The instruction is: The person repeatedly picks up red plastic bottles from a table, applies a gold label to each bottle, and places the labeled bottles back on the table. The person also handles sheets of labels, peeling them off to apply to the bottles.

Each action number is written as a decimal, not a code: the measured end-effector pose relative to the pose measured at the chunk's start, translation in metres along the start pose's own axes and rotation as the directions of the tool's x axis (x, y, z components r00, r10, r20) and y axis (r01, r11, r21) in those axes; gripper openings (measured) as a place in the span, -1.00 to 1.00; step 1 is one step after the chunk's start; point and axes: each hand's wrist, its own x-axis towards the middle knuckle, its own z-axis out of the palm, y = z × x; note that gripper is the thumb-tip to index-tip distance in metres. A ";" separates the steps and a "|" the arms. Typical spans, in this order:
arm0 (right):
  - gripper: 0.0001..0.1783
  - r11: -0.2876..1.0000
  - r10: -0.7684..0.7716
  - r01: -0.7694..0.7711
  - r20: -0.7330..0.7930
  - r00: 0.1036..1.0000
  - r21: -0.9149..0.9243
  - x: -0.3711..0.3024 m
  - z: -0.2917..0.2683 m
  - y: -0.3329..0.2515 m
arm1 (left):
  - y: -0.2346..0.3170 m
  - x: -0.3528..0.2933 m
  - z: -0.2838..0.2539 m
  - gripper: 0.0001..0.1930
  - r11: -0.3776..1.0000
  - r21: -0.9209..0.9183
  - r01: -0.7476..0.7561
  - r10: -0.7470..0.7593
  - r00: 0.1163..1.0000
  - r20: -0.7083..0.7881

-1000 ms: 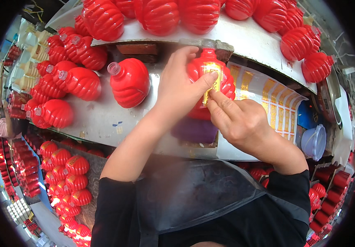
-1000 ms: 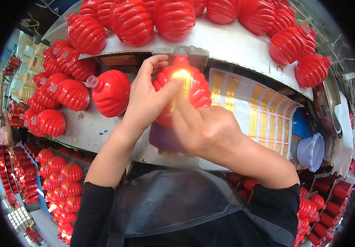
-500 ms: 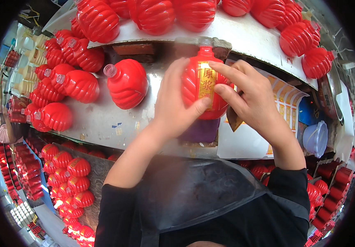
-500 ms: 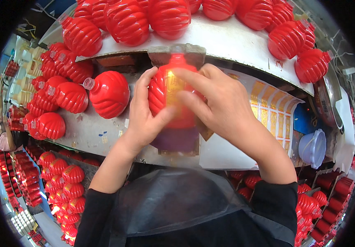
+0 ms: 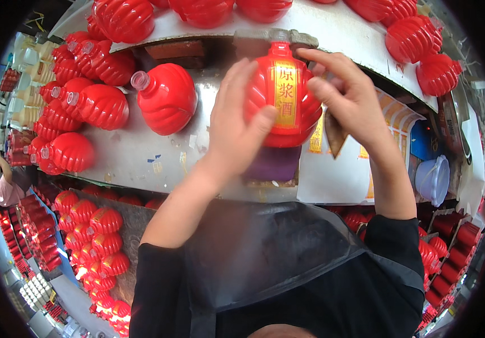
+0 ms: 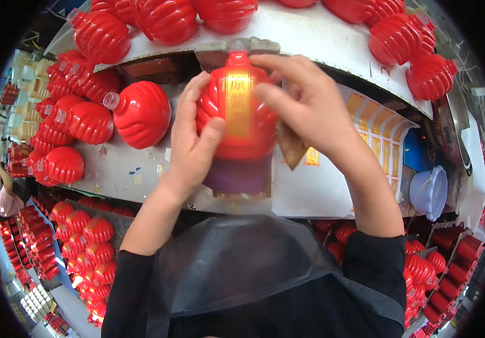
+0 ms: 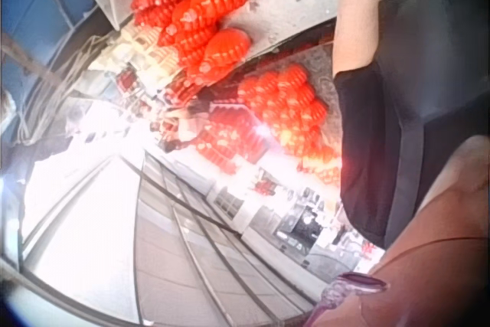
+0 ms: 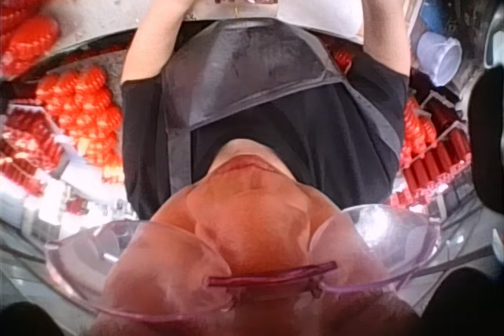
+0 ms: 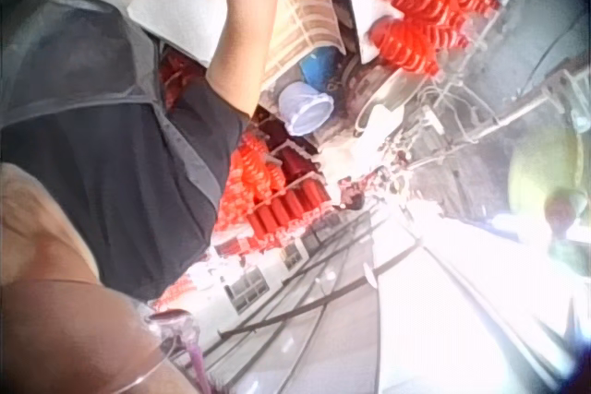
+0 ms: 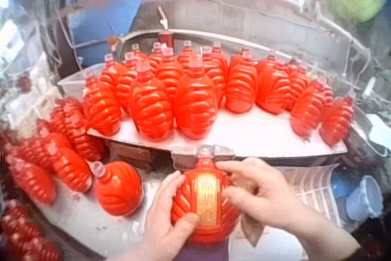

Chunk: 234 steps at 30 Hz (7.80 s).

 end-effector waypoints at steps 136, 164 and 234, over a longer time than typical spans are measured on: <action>-0.69 0.924 -0.358 0.311 -0.219 0.908 -0.223 -0.007 0.022 -0.005 | -0.005 0.023 -0.007 -0.38 0.923 -0.315 0.222 -0.179 0.971 0.161; -0.70 0.897 -0.429 0.383 -0.233 0.872 -0.220 0.004 0.007 0.004 | 0.006 0.066 -0.001 -0.80 0.776 -0.399 0.489 -0.430 0.872 0.232; -0.65 0.817 -0.549 0.466 -0.214 0.808 -0.338 -0.003 -0.008 -0.023 | 0.041 0.040 -0.007 -0.73 0.795 -0.479 0.373 -0.340 0.927 0.158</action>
